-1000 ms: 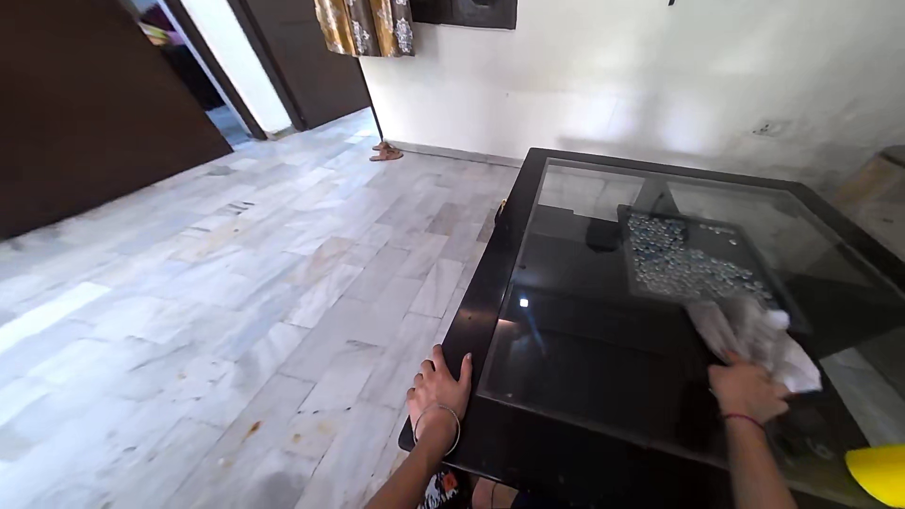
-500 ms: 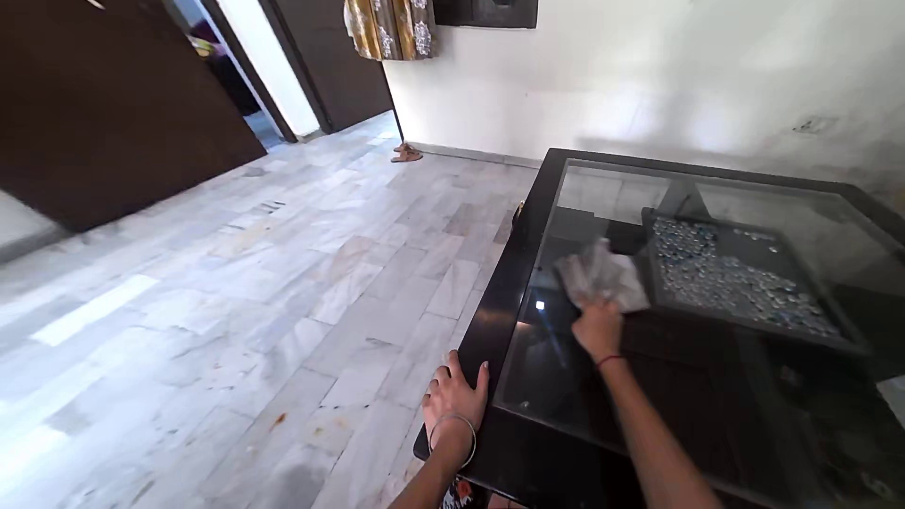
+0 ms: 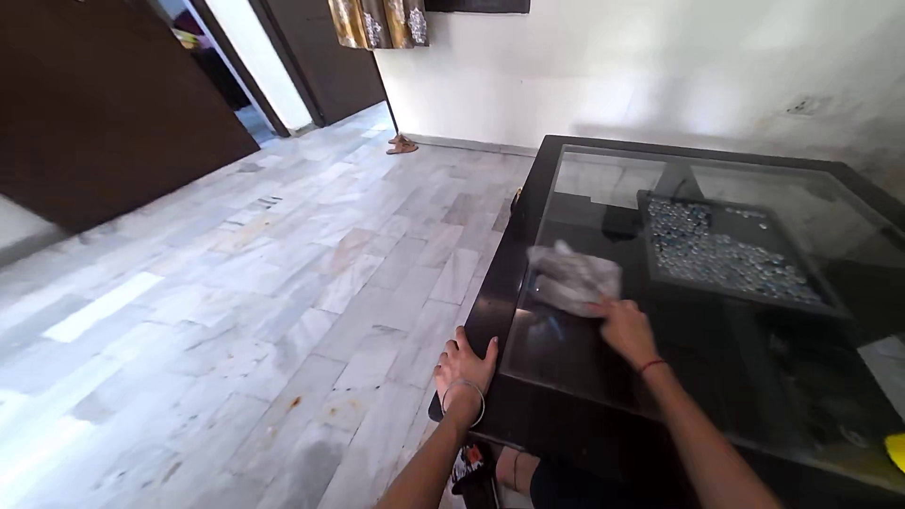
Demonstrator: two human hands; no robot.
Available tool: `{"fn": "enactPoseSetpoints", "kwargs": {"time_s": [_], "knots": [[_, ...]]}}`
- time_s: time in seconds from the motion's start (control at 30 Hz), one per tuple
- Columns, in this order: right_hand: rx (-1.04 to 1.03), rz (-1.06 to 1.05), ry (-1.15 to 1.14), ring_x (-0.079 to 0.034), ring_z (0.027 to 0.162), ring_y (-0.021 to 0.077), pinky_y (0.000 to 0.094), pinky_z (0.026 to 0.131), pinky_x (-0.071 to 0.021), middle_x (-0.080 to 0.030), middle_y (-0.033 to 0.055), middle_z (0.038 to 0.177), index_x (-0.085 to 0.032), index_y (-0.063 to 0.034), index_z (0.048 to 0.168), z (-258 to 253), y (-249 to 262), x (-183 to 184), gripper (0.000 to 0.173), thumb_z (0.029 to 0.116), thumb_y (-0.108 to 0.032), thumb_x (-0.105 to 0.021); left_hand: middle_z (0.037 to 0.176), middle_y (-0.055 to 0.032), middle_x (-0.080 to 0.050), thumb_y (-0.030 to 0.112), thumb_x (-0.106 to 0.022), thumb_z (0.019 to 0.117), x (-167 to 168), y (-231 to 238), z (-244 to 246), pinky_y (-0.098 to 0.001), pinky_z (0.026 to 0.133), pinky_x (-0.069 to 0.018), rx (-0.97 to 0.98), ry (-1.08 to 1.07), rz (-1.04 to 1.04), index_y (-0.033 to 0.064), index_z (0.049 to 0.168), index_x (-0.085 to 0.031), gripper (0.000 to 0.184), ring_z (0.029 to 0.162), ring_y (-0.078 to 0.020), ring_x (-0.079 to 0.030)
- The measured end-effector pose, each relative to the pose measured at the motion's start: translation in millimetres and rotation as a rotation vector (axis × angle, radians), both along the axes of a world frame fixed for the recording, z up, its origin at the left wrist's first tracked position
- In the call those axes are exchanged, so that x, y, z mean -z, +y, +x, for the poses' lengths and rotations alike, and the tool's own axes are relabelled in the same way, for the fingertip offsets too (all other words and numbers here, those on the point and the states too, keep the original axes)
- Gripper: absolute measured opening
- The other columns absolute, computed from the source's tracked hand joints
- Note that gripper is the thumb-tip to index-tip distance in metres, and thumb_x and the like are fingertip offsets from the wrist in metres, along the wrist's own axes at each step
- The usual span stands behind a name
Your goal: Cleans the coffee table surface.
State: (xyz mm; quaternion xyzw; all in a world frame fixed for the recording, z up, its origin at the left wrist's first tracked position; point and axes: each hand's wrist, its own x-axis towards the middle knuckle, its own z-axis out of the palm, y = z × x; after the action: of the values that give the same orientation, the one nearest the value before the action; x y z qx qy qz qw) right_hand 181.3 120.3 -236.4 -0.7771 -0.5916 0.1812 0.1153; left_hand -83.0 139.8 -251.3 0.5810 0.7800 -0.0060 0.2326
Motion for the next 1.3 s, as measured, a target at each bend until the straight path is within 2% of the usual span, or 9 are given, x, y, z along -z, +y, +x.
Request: {"fn": "enactPoseSetpoints", "kwargs": {"time_s": [0.17,0.23,0.4,0.6,0.7,0.83,1.0,1.1,1.3], "knots": [[0.561,-0.052,0.027,-0.046,0.136,0.0568,0.0742,0.101,-0.0388,-0.051,0.0314,0.149,-0.069,-0.014,0.136,87.7,-73.4,-2.2,0.039,0.0999,-0.004,-0.059,0.155,-0.0167,-0.049,0.068,-0.05,0.0988,-4.3,-0.4,-1.9,-0.0532,0.112,-0.0416,0.018,-0.028,-0.027,0.0141,0.163,-0.031,0.086,0.139,-0.0351,-0.052],[0.693,-0.084,0.051,-0.043,0.137,0.0567,0.0734,0.101,-0.0391,-0.05,0.0348,0.146,-0.067,-0.0129,0.138,95.6,-91.0,-1.3,0.039,0.1,-0.006,-0.059,0.156,-0.0178,-0.048,0.067,-0.053,0.0984,-5.5,0.4,-3.9,-0.0538,0.112,-0.0419,0.038,-0.042,-0.045,0.0147,0.164,-0.027,0.088,0.139,-0.0354,-0.052],[0.499,-0.22,-0.001,-0.044,0.14,0.0543,0.0684,0.106,-0.0413,-0.05,0.0331,0.148,-0.059,-0.003,0.143,28.0,-82.6,-20.0,0.044,0.1,-0.009,-0.063,0.168,-0.0253,-0.022,0.044,-0.078,0.0912,-5.3,14.0,-27.4,-0.0639,0.116,-0.0329,0.15,-0.287,-0.193,0.0121,0.167,-0.001,0.113,0.15,-0.0453,-0.033],[0.052,-0.25,-0.037,-0.044,0.141,0.047,0.0591,0.108,-0.0433,-0.048,0.0198,0.156,-0.061,-0.0177,0.146,-40.2,-59.7,-21.8,0.054,0.0948,-0.001,-0.062,0.17,-0.0234,-0.018,0.038,-0.082,0.0886,-12.9,18.9,-26.4,-0.0683,0.117,-0.0261,0.168,-0.286,-0.251,0.0153,0.167,0.002,0.118,0.153,-0.0452,-0.026],[-0.039,-0.254,0.002,-0.044,0.14,0.0432,0.0567,0.108,-0.0424,-0.045,0.0114,0.161,-0.062,-0.0194,0.146,-48.2,-55.0,-19.2,0.055,0.0956,0.003,-0.058,0.17,-0.0231,-0.017,0.038,-0.082,0.0896,-17.1,17.1,-24.5,-0.0704,0.118,-0.022,0.154,-0.268,-0.254,0.0163,0.167,0.003,0.116,0.154,-0.0451,-0.023],[0.158,-0.185,0.067,-0.045,0.141,0.0463,0.0657,0.107,-0.0386,-0.051,0.0114,0.157,-0.07,-0.0157,0.136,-18.4,-55.8,-24.6,0.044,0.0979,0.002,-0.058,0.17,-0.0214,-0.017,0.039,-0.081,0.0904,-24.4,14.0,-22.4,-0.0718,0.118,-0.0191,0.149,-0.251,-0.261,0.0174,0.167,0.002,0.115,0.155,-0.0444,-0.022],[0.556,-0.044,0.087,-0.04,0.137,0.0612,0.0788,0.101,-0.0325,-0.053,0.0345,0.145,-0.072,-0.0088,0.131,70.4,-81.2,-10.4,0.031,0.1018,-0.006,-0.06,0.17,-0.0221,-0.018,0.037,-0.08,0.0909,-28.3,14.9,-24.2,-0.0696,0.118,-0.0236,0.158,-0.243,-0.277,0.0177,0.167,0.002,0.114,0.153,-0.0446,-0.026],[0.764,0.046,0.053,-0.04,0.136,0.0631,0.0794,0.1,-0.0328,-0.052,0.0387,0.143,-0.072,-0.0081,0.13,109.2,-99.9,6.0,0.031,0.1021,-0.011,-0.06,0.17,-0.0216,-0.018,0.039,-0.081,0.0905,-24.2,17.5,-25.8,-0.0706,0.116,-0.0245,0.165,-0.237,-0.28,0.0178,0.167,0.003,0.115,0.153,-0.0444,-0.026],[0.663,-0.015,0.062,-0.043,0.135,0.0604,0.0734,0.103,-0.0362,-0.054,0.0386,0.14,-0.067,-0.0035,0.136,89.8,-81.5,3.0,0.036,0.1005,-0.007,-0.061,0.171,-0.0212,-0.017,0.037,-0.08,0.0916,-28.1,16.2,-26.0,-0.0693,0.117,-0.0262,0.161,-0.261,-0.283,0.0175,0.167,0.003,0.114,0.153,-0.0452,-0.027]]}}
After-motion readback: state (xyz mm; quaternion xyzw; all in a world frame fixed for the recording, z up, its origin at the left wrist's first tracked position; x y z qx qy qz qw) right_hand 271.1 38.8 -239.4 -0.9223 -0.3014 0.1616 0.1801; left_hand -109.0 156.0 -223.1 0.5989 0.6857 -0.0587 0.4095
